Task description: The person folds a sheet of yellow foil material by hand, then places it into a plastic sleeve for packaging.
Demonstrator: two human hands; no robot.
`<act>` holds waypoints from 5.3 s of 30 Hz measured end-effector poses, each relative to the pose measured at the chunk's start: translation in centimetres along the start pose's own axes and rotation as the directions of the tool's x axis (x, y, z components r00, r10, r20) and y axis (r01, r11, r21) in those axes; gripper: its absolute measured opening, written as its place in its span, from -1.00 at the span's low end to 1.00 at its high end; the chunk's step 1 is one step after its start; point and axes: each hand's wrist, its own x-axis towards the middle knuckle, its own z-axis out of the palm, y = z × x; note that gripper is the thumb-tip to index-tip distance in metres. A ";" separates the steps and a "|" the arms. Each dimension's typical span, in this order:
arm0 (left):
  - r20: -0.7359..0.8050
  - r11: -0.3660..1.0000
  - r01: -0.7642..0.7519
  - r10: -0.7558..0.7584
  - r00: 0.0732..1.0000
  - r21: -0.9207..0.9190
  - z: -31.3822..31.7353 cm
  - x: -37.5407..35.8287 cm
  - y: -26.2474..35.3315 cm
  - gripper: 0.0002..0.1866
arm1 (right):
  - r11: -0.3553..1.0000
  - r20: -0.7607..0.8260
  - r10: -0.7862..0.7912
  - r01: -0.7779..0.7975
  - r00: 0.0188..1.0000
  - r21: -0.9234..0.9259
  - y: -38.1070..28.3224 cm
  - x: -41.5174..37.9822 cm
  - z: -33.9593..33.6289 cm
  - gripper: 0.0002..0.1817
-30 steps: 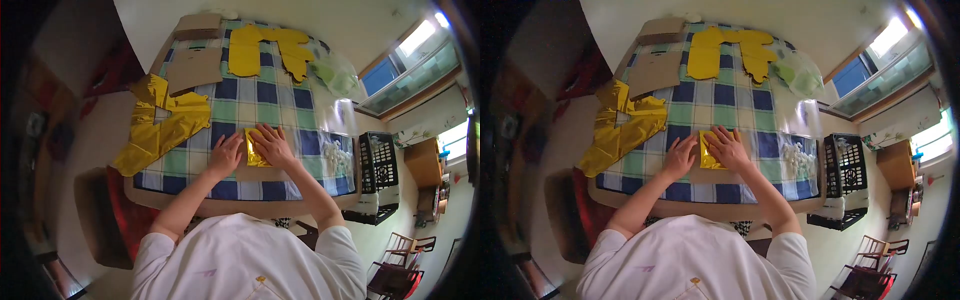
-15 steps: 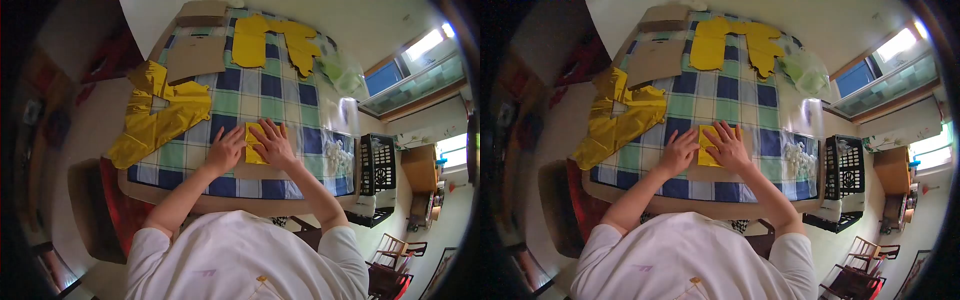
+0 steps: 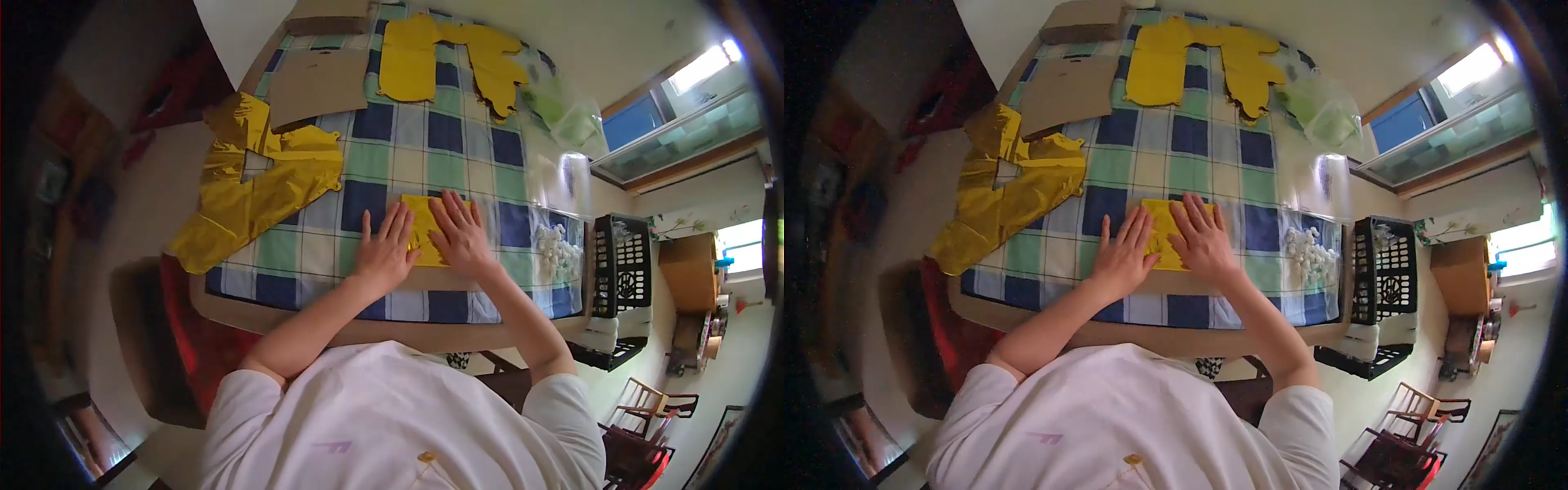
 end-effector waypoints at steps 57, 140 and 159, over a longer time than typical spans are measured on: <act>-0.110 0.998 0.004 -0.011 0.994 -0.059 1.3 3.6 0.4 -0.24 | 0.727 -0.056 0.641 -0.583 0.765 0.362 6.8 -9.5 0.5 -0.77; 0.179 0.438 0.391 -0.450 0.875 -0.810 0.3 6.6 -4.8 -0.54 | 0.994 -0.130 0.104 -0.101 0.986 0.028 -2.0 0.7 1.0 -0.46; 0.032 0.996 0.089 -0.089 0.995 0.009 -0.8 0.6 -2.4 -0.09 | 0.992 -0.052 0.092 -0.097 0.994 -0.081 -0.8 -0.3 1.1 -0.43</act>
